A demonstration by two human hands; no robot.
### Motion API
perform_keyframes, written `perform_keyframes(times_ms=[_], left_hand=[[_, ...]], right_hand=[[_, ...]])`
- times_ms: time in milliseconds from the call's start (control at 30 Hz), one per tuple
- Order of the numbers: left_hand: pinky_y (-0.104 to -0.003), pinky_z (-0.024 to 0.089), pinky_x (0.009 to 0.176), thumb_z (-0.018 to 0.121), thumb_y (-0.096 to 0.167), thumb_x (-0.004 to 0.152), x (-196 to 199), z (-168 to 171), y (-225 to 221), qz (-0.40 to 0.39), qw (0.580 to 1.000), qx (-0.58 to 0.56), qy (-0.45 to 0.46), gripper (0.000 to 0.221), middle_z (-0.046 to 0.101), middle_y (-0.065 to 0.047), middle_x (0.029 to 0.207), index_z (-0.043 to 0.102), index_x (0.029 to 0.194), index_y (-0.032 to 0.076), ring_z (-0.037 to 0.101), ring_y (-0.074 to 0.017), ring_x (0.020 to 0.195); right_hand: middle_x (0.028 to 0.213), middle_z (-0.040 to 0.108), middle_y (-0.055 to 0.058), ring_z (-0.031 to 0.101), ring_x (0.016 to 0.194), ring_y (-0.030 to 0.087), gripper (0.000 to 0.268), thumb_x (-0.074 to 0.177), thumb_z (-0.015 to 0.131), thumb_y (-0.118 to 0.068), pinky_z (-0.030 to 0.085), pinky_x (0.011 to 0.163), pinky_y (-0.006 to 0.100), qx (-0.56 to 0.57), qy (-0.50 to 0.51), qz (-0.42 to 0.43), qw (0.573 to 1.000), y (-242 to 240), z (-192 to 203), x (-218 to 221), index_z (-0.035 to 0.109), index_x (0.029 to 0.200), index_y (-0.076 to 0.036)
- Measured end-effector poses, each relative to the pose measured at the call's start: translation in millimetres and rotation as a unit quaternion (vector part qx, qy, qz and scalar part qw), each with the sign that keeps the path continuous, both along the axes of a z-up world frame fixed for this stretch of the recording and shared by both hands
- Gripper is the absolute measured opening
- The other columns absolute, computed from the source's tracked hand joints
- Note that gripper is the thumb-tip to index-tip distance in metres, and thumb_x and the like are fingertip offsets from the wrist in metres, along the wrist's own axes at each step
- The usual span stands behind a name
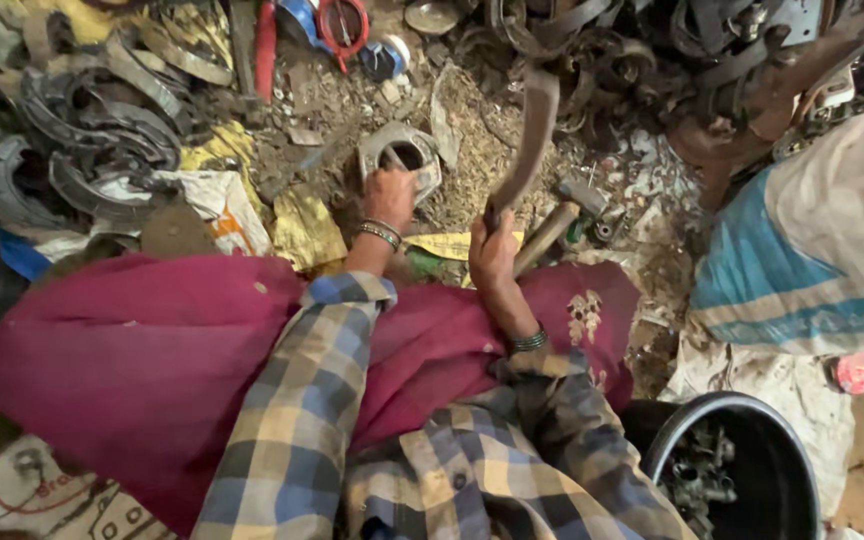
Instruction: The person sits on the ground and uses a hammer and a curved metal tool to break apart metal parts placed on a metal block. The broken pieces are collected in a nearby black bucket.
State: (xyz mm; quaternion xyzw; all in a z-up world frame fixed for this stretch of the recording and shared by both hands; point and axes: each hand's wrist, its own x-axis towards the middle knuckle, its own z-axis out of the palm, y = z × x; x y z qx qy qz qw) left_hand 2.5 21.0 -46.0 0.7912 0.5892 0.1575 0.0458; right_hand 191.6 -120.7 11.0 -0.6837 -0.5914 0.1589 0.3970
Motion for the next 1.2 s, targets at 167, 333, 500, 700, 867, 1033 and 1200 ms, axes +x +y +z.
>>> perform_keyframes(times_ms=[167, 333, 500, 700, 867, 1033, 1200], left_hand=[[-0.049, 0.059, 0.067, 0.062, 0.023, 0.092, 4, 16, -1, 0.063, 0.988, -0.043, -0.134, 0.027, 0.072, -0.021, 0.075, 0.077, 0.076, 0.007, 0.073, -0.0383, 0.071], [-0.047, 0.060, 0.064, 0.058, 0.013, 0.090, -3, 17, 3, 0.062, 0.997, -0.042, -0.017, 0.024, 0.074, -0.023, 0.084, 0.078, 0.080, 0.004, 0.076, -0.0346, 0.074], [-0.047, 0.060, 0.063, 0.058, 0.009, 0.089, -4, -1, 14, 0.043, 0.998, -0.025, -0.033, 0.024, 0.074, -0.022, 0.080, 0.079, 0.077, 0.005, 0.075, -0.0366, 0.073], [-0.055, 0.050, 0.071, 0.053, 0.014, 0.095, -22, -21, 17, -0.004, 0.988, 0.034, -0.148, 0.019, 0.064, -0.023, 0.085, 0.063, 0.080, 0.006, 0.062, -0.0444, 0.081], [-0.054, 0.055, 0.075, 0.062, 0.011, 0.091, -37, -11, 17, -0.030, 0.998, -0.001, -0.058, 0.016, 0.069, -0.025, 0.086, 0.070, 0.080, 0.002, 0.068, -0.0452, 0.084], [-0.052, 0.057, 0.080, 0.078, 0.022, 0.080, -48, 26, 17, -0.003, 0.996, -0.070, -0.054, 0.022, 0.072, -0.026, 0.092, 0.075, 0.087, 0.001, 0.071, -0.0452, 0.086], [-0.052, 0.056, 0.080, 0.092, 0.039, 0.071, -63, 44, 28, -0.021, 0.989, -0.116, -0.083, 0.053, 0.073, -0.028, 0.093, 0.079, 0.109, 0.005, 0.071, -0.0442, 0.086]], right_hand=[[0.078, 0.066, 0.030, 0.063, 0.075, 0.052, 0.035, 0.103, 0.057, -0.036, 0.046, 0.064, 0.060, -0.198, -0.129, 0.068, 0.969, 9, -16, 1, 0.052, 0.111, -0.002], [0.080, 0.066, 0.032, 0.063, 0.077, 0.055, 0.035, 0.105, 0.056, -0.035, 0.047, 0.063, 0.062, -0.132, -0.126, 0.007, 0.983, 3, -18, 0, 0.052, 0.115, -0.002], [0.083, 0.068, 0.031, 0.065, 0.080, 0.052, 0.033, 0.104, 0.058, -0.032, 0.050, 0.064, 0.060, -0.104, -0.058, -0.014, 0.993, 10, -28, -1, 0.053, 0.119, -0.003], [0.109, 0.078, 0.017, 0.075, 0.096, 0.035, 0.023, 0.101, 0.055, -0.018, 0.061, 0.080, 0.047, -0.055, -0.102, 0.242, 0.963, 11, -67, 11, 0.067, 0.121, -0.014], [0.096, 0.071, 0.027, 0.069, 0.090, 0.046, 0.029, 0.097, 0.053, -0.019, 0.054, 0.076, 0.056, -0.239, -0.136, 0.098, 0.956, 6, -67, 13, 0.057, 0.114, 0.004], [0.095, 0.070, 0.031, 0.067, 0.092, 0.051, 0.036, 0.101, 0.053, -0.028, 0.053, 0.079, 0.059, -0.230, -0.097, 0.089, 0.964, 13, -54, -3, 0.050, 0.115, 0.005], [0.095, 0.069, 0.032, 0.067, 0.091, 0.051, 0.043, 0.098, 0.056, -0.037, 0.052, 0.078, 0.059, -0.268, -0.064, 0.070, 0.959, 14, -60, 6, 0.052, 0.114, 0.003]])
